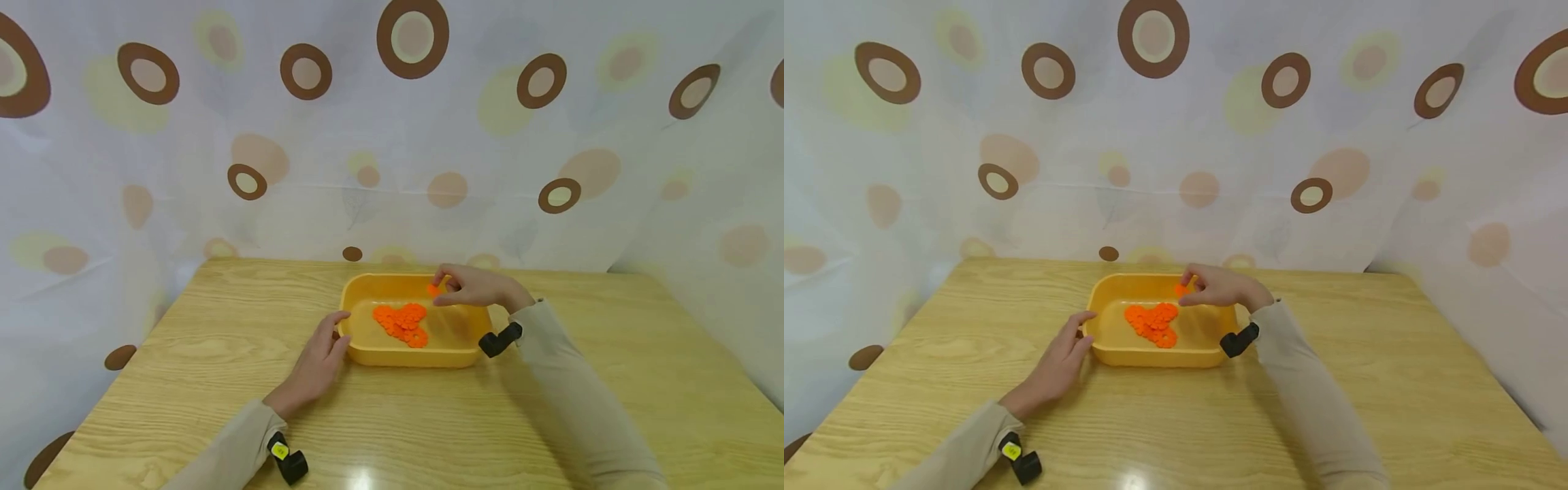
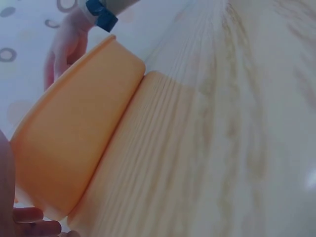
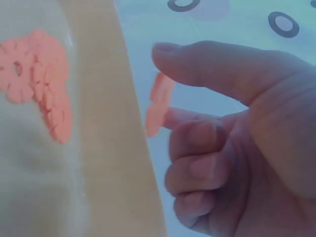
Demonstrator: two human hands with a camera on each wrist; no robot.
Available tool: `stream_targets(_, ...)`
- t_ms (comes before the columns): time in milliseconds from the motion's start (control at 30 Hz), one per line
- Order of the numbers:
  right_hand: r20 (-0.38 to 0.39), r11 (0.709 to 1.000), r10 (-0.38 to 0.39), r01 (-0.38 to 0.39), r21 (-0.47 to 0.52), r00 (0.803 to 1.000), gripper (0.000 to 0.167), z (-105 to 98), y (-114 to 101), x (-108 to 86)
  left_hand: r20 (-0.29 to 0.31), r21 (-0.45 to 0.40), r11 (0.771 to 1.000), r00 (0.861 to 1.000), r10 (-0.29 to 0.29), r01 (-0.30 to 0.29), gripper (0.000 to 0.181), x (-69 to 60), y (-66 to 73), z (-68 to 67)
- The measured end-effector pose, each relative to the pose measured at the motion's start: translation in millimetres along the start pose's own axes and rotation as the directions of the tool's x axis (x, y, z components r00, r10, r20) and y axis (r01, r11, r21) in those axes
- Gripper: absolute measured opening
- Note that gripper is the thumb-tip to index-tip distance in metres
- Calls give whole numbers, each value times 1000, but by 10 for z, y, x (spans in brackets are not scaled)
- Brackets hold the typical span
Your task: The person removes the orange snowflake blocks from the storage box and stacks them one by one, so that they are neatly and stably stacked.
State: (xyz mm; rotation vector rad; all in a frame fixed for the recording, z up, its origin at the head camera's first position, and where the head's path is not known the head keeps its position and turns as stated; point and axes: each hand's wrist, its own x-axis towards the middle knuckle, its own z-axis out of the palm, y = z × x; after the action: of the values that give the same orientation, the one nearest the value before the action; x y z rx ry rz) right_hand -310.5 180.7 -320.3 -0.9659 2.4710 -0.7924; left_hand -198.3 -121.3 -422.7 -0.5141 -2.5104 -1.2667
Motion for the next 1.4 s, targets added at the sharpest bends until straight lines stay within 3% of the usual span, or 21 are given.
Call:
stream_targets(100,-69,1000,-7,8,16,998,41,17,59,-77,-10,5,1000,1000,12,-12,35,7,-8,5)
stream_targets(233,-144,998,-4,12,59,990,39,37,147,-190,3,0,1000,1000,-30,30,35,12,-8,9)
stream_targets(500,-255,995,-10,34,92,967,34,14,344,-394,4,70,997,999,-44,44,34,-4,-5,5)
stream_targets(1133,-356,989,28,26,147,934,35,25,560,-757,-13,30,998,998,-60,60,35,-3,21,10)
stream_targets(1400,-359,979,95,-22,203,928,37,36,671,-848,-29,24,996,996,-83,84,32,-1,34,22)
